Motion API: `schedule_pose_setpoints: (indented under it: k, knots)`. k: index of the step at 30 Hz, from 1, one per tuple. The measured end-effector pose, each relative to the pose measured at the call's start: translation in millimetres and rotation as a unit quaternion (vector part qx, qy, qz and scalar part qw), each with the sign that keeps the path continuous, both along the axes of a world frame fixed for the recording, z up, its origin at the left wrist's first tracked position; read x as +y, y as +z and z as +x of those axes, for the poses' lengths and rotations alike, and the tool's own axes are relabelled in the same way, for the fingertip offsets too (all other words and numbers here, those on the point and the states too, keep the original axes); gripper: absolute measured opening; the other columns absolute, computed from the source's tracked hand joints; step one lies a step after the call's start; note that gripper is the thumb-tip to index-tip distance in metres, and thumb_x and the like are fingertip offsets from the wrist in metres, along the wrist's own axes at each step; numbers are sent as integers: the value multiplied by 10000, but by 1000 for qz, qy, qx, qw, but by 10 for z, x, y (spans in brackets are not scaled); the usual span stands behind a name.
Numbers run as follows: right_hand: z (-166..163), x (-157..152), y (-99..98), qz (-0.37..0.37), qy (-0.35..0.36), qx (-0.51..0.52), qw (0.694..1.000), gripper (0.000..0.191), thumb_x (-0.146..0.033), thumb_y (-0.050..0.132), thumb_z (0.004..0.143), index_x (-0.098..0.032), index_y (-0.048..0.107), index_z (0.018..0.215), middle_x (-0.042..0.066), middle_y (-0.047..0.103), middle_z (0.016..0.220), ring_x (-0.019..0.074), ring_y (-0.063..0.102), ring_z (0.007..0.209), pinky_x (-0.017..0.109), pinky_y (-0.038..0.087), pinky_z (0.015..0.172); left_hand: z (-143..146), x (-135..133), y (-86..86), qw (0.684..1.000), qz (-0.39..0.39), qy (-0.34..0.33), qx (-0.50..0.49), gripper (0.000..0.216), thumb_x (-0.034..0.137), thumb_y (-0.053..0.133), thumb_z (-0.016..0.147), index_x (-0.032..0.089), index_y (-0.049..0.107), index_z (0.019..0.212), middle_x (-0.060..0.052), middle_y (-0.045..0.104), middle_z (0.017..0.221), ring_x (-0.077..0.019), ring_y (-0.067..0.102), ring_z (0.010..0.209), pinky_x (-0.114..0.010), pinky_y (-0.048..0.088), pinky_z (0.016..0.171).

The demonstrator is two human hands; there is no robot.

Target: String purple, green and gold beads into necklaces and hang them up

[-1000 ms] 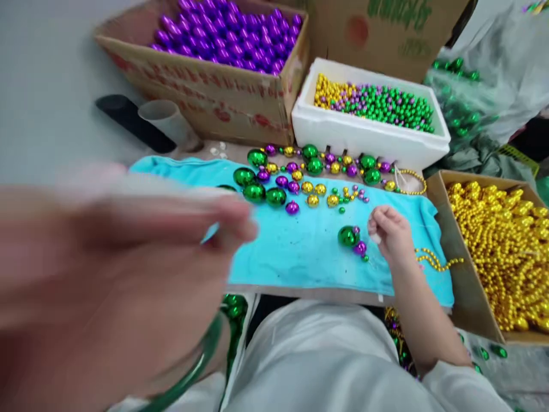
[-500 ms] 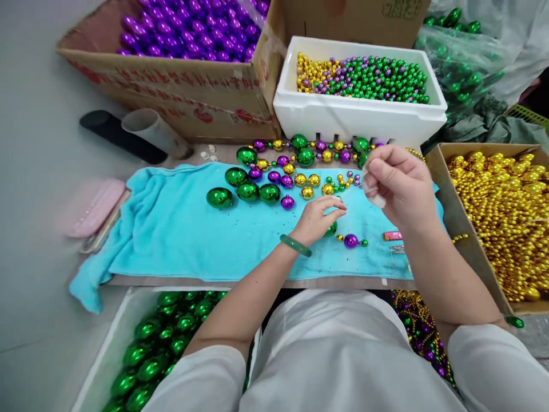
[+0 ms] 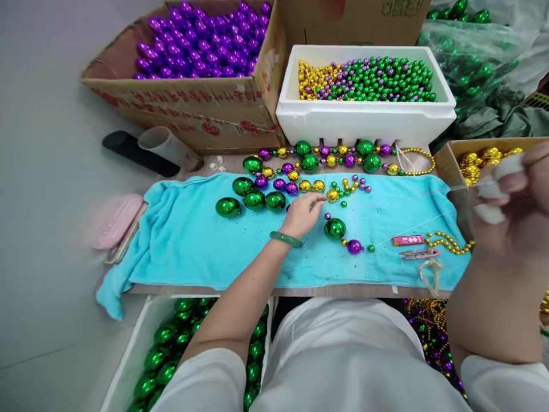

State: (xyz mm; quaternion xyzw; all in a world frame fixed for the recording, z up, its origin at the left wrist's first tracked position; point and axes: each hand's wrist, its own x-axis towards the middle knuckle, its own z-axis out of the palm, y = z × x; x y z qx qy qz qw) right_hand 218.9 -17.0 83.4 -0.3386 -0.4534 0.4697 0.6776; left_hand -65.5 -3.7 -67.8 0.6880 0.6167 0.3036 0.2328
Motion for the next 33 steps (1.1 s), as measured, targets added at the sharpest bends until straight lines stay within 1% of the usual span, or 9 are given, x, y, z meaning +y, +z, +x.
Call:
schedule_pose_setpoints:
  k: [5,11,13,15,16,20,22,24,33]
  knots:
    - [-159,-199,-547,-75,64,12,995,39,-202,655,800,-180,623,801,-10,518,581,101,478,489,184,298,338,53,279,78,978,45,-40,199,306,237,498,877,163,626,1145,-101,650,1083,-247,562,1039,-375,428,936]
    - [-199,-273,-927,-160,78,3,984,78,-240,663,807,-182,612,808,-17,545,594,89,503,508,190,364,411,339,503,45,961,-51,-83,260,286,270,623,795,125,661,1038,-148,645,1001,-307,547,1047,-419,448,884]
    - [-183,-302,-1025,-180,62,-24,981,90,-259,671,804,-184,622,813,-13,558,600,89,507,511,187,357,409,378,526,57,984,-56,-53,162,249,225,662,748,131,674,978,-135,647,988,-286,556,1038,-412,438,912]
    - [-171,-352,-1142,-196,46,-65,977,109,-284,674,803,-185,639,833,-8,567,606,87,503,508,181,344,399,376,512,110,996,-67,15,-51,228,234,678,737,147,669,947,-99,656,945,-226,592,942,-365,464,875]
    - [-169,-383,-1207,-203,44,-89,974,121,-294,675,802,-184,649,844,-7,568,606,87,503,511,180,348,402,362,490,153,976,-86,51,-192,220,265,671,751,153,662,939,-82,661,914,-190,608,867,-333,485,823]
    - [-201,-499,-1454,-236,64,-141,959,147,-320,671,803,-181,665,851,-13,550,593,85,507,539,186,397,460,275,324,360,746,-186,110,-630,211,334,604,822,135,642,880,-60,672,800,-99,609,651,-216,500,619]
    - [-229,-528,-1523,-243,66,-141,958,157,-333,668,803,-182,663,845,-16,542,591,84,498,535,191,399,468,245,232,435,683,-199,115,-693,190,302,599,832,117,640,849,-68,679,779,-90,616,634,-188,499,585]
    - [-259,-533,-1543,-243,67,-139,958,169,-344,669,798,-181,661,841,-17,540,591,84,494,531,195,396,466,232,166,473,665,-199,125,-709,174,274,590,840,107,640,841,-77,685,774,-92,622,626,-179,502,563]
    - [-360,-482,-1504,-232,70,-171,955,194,-363,659,791,-171,653,819,-12,552,580,93,496,528,208,399,469,192,84,458,672,-176,147,-704,153,252,649,798,105,639,838,-59,688,771,-101,639,637,-185,513,567]
